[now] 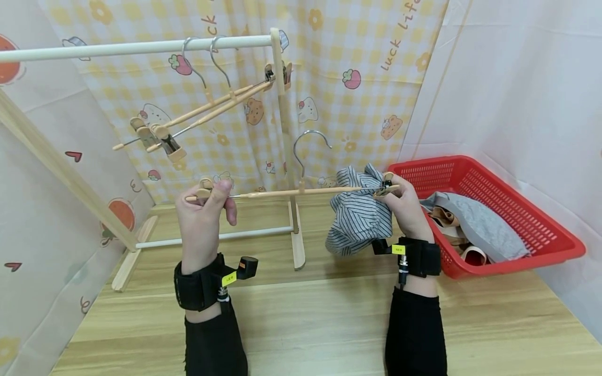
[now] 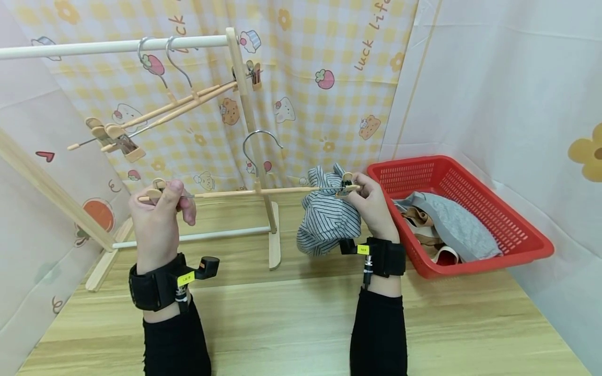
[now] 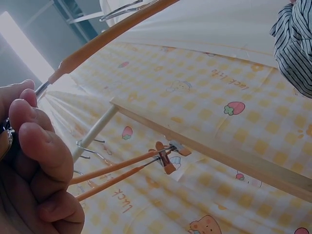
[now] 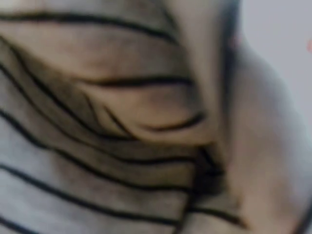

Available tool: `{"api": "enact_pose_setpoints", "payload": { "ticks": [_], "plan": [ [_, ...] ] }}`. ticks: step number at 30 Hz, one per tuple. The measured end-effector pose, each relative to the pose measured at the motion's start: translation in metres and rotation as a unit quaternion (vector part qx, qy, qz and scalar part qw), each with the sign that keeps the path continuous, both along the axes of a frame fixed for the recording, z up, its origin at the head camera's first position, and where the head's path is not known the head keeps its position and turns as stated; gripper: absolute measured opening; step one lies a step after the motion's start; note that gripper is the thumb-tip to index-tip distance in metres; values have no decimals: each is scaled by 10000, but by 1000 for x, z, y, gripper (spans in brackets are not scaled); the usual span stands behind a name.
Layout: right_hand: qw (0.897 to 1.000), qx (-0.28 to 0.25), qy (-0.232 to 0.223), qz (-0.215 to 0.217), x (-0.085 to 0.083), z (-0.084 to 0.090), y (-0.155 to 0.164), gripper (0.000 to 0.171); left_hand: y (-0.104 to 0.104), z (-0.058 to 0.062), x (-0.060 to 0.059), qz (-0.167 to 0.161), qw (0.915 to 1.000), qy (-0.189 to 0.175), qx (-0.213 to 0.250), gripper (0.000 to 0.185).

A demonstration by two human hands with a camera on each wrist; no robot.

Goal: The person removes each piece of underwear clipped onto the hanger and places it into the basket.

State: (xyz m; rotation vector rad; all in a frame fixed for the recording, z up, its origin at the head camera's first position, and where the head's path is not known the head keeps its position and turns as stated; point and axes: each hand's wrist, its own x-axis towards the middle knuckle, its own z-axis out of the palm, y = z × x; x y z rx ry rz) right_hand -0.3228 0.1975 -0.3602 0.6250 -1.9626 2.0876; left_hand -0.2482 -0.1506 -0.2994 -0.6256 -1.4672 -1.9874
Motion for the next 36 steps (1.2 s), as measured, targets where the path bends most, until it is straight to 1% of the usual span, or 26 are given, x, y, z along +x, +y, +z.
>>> {"api": "enact_pose_setpoints", "payload": {
  "ticks": [6,10,14,18,23,25,28,30,31,34,36],
  "plan": [
    [9999,-84,120,-78,-1,-2,3,11,0,0,0,24,10000,-4,2,51],
    [9993,-324,98,-148,-2,-3,5,14,0,1,0,23,10000,-20,19,51],
    [9967,-752,-10,-306,-1,-2,6,13,0,2,-1,35,10000,27,27,51],
    [9916,-1228,-44,-409,0,-2,6,12,0,1,-1,39,10000,63,48,50],
    [9813,-1909,-65,-246,2,-1,9,7,-1,1,-1,43,10000,28,51,52],
    [9800,-1950,-70,-390,3,-1,11,7,-1,1,-1,44,10000,20,47,52],
    [9810,-1706,-37,-922,4,1,15,10,-1,1,-1,43,10000,15,56,52],
    [9796,-1542,14,-1286,5,1,17,12,-1,1,-1,32,10000,16,69,52],
    [9779,-1549,50,-1402,6,1,18,13,-1,1,-1,29,10000,16,75,52],
    [9705,-1805,181,-1590,6,2,21,16,-1,1,-1,12,10000,25,76,52],
    [9635,-2046,296,-1702,6,2,23,18,-1,1,-1,14,10000,21,76,52]
  ]
}}
